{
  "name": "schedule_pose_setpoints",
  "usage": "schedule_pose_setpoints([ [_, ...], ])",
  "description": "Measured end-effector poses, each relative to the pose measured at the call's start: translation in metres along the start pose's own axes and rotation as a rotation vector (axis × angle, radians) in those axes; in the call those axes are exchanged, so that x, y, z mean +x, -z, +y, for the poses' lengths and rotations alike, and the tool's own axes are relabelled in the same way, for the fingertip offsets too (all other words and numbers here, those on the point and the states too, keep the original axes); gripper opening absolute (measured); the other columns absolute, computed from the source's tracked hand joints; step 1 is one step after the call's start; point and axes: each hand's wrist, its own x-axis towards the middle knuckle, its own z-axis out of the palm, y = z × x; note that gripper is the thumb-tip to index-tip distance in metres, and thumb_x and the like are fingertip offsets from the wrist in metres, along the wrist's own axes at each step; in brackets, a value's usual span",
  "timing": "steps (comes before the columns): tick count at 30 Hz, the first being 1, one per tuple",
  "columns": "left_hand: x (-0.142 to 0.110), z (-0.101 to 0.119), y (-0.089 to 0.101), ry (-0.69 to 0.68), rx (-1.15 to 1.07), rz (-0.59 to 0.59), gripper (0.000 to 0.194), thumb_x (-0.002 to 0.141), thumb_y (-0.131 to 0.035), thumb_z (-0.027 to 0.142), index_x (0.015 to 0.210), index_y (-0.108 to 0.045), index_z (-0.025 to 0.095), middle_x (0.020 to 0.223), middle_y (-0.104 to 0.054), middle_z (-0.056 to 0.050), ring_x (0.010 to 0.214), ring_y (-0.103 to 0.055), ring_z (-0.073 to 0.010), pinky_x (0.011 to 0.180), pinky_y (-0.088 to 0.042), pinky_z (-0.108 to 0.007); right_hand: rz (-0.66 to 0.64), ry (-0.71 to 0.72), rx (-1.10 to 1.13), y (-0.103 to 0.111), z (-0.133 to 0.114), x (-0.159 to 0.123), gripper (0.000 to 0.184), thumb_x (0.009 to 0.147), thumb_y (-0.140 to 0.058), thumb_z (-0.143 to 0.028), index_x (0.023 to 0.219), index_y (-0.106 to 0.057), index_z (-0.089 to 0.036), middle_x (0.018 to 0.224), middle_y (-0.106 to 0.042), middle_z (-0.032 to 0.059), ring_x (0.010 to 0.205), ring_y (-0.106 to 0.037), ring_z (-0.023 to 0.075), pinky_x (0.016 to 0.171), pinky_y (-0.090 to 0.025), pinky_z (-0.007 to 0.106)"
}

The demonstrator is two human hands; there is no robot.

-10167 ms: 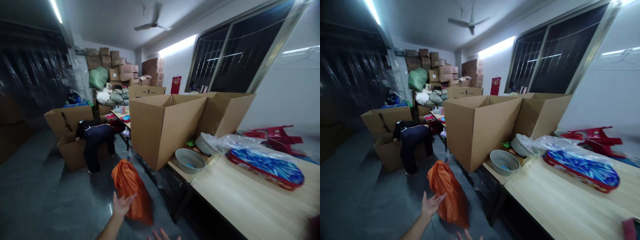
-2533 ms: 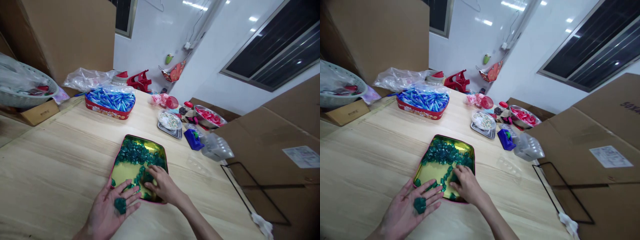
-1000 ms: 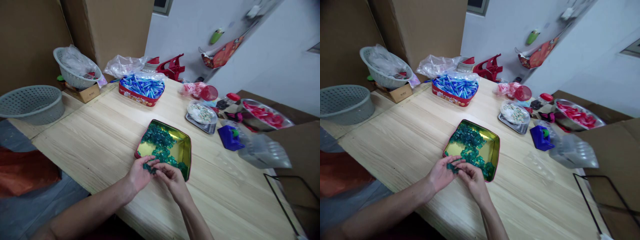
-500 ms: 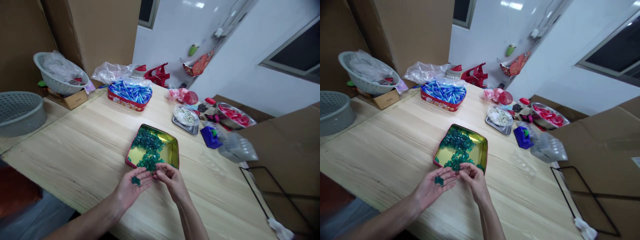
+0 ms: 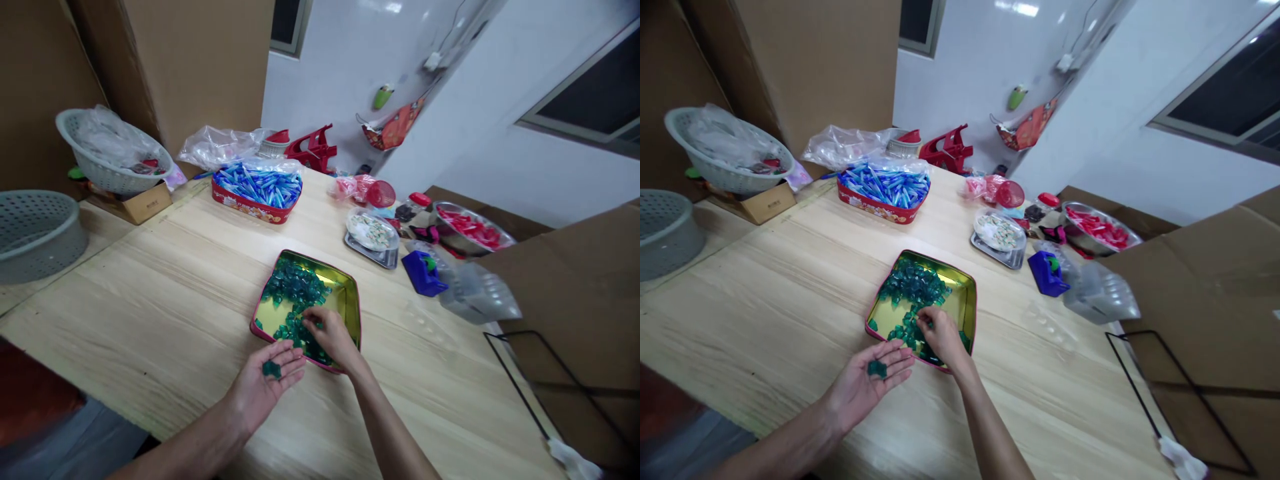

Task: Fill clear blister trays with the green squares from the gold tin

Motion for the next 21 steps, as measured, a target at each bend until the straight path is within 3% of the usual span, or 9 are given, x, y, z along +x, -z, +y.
schedule_pose_setpoints([
  [4, 0.001, 0.001, -0.002, -0.008, -0.006, 0.012, 0.02, 0.085, -0.051, 0.017, 0.098, -0.058, 0.004, 0.097, -0.067, -0.019, 0.096, -0.066, -0.0281, 0.092, -0.049, -0.038, -0.11, 0.063, -0.222, -0.012, -0.015, 0.023, 0.021, 0.076, -0.057, -0.017, 0.092, -0.071, -0.016, 0.085, -0.072, 0.0088, 0.08, -0.065, 0.02, 0.069, -0.043, 0.025],
  [6, 0.002, 0.001, -0.002, -0.011, -0.009, 0.013, 0.02, 0.085, -0.05, 0.017, 0.097, -0.058, 0.003, 0.097, -0.068, -0.019, 0.095, -0.067, -0.0279, 0.092, -0.049, -0.038, -0.138, 0.051, -0.208, -0.014, -0.014, 0.032, 0.022, 0.074, -0.055, -0.014, 0.088, -0.072, -0.016, 0.084, -0.073, 0.008, 0.079, -0.065, 0.0193, 0.069, -0.043, 0.025],
  [10, 0.003, 0.003, -0.001, 0.0, -0.012, 0.004, 0.019, 0.085, -0.051, 0.017, 0.096, -0.059, 0.004, 0.095, -0.068, -0.019, 0.093, -0.067, -0.0276, 0.092, -0.049, -0.038, -0.182, -0.071, 0.229, -0.01, 0.001, 0.038, 0.021, 0.07, -0.054, -0.014, 0.083, -0.07, -0.013, 0.074, -0.072, 0.0057, 0.067, -0.063, 0.017, 0.064, -0.045, 0.026],
  [14, 0.004, 0.003, 0.0, -0.001, -0.007, 0.004, 0.018, 0.085, -0.051, 0.017, 0.094, -0.06, 0.004, 0.095, -0.068, -0.019, 0.093, -0.067, -0.0277, 0.092, -0.049, -0.038, -0.221, -0.214, 0.66, -0.005, 0.01, 0.029, 0.018, 0.063, -0.067, -0.026, 0.076, -0.067, -0.013, 0.062, -0.067, 0.0005, 0.054, -0.057, 0.0126, 0.055, -0.044, 0.024],
  [21, 0.003, 0.004, -0.001, 0.004, -0.007, -0.012, 0.018, 0.084, -0.052, 0.018, 0.091, -0.061, 0.004, 0.095, -0.068, -0.02, 0.092, -0.067, -0.0279, 0.092, -0.049, -0.039, -0.184, -0.251, 0.86, 0.0, 0.002, 0.012, 0.034, 0.057, -0.079, -0.04, 0.076, -0.068, -0.014, 0.061, -0.067, 0.0005, 0.054, -0.056, 0.011, 0.056, -0.043, 0.024],
])
